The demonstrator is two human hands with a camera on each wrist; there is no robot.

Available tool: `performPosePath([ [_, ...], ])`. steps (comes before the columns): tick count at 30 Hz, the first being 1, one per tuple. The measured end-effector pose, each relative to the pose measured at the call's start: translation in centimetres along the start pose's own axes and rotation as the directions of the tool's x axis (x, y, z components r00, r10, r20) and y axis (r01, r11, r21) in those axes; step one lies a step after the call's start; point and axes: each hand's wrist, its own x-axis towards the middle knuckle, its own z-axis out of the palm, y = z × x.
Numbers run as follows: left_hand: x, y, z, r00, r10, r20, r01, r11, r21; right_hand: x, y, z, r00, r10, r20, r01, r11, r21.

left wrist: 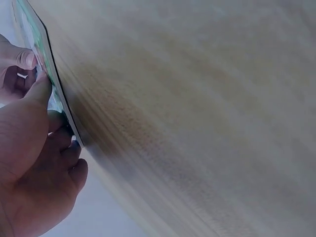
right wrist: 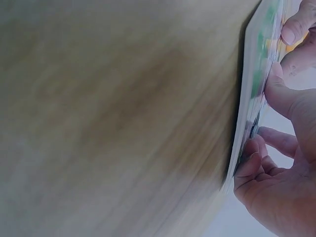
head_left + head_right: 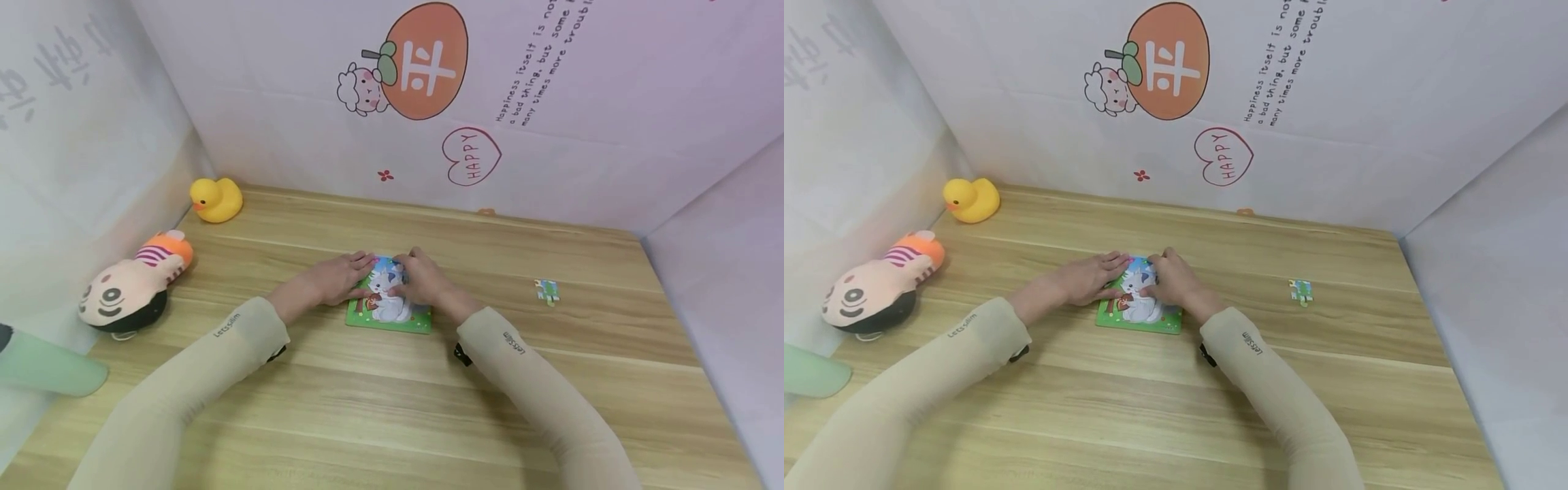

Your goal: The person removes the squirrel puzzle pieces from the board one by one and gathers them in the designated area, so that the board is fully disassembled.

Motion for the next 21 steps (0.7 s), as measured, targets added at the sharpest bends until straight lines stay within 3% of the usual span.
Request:
performPosePath([
  [8, 0.11, -0.1, 0.22, 1.0, 0.003, -0.011, -0.003, 1.0, 0.012, -0.27, -0.16, 0.02, 1.0, -0.002, -0.022, 0.003, 1.0, 0.021],
  [21, 0.01, -0.01, 0.15, 1.0, 0.006, -0.012, -0.006, 1.0, 0.012, -0.42, 0.19, -0.09, 0.991, -0.081, -0.105, 0.086, 0.995, 0.046],
])
